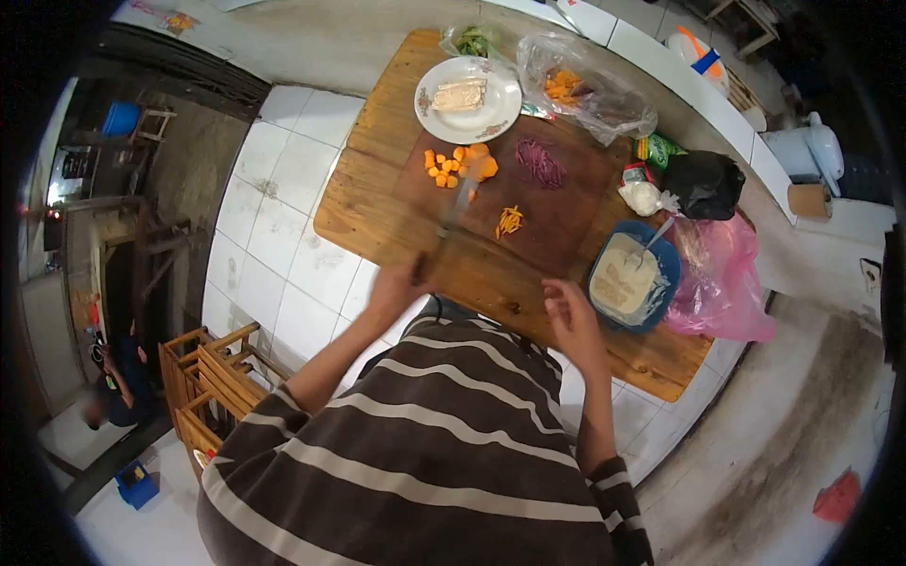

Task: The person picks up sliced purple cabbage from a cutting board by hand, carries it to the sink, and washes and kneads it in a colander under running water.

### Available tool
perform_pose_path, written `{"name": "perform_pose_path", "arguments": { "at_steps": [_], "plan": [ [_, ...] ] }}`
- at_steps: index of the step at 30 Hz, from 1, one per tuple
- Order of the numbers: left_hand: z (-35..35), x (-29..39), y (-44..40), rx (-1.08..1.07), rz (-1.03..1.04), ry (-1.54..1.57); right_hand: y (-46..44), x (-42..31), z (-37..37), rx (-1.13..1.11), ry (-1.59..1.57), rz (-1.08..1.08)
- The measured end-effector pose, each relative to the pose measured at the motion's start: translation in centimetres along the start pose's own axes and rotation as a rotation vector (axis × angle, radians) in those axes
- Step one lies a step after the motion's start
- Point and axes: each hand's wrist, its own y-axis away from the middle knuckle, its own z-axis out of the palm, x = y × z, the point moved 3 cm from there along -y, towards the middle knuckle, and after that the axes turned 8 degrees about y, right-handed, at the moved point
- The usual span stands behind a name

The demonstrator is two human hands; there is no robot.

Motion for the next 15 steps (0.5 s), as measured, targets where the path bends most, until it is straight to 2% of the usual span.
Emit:
{"name": "perform_pose_path", "arguments": {
  "at_steps": [2, 5, 10, 13, 15],
  "plan": [
    [-3.4, -5.7, -0.7, 0.125, -0.128, -0.167, -3.0, 1.1, 0.5, -0.020, 0.063, -0.063],
    [-6.5, -9.6, -3.4, 0.253, -0.248, -0.273, -9.2, 2.8, 1.3, -0.004, 0.193, -0.101],
    [-6.1, -16.9, -8.5, 0.185, -0.267, -0.360, -20.1, 5.0, 1.8, 0.149, 0.493, -0.311],
    [-5.8, -17.2, -10.1, 0.147, -0.272, -0.360, -24.5, 4.0, 2.0, 0.248, 0.658, -0.377],
    [-5.8, -16.6, -10.7, 0.138, -0.280, -0.355, -26.3, 4.0, 2.6, 0.233, 0.808, -0.308]
  ]
}}
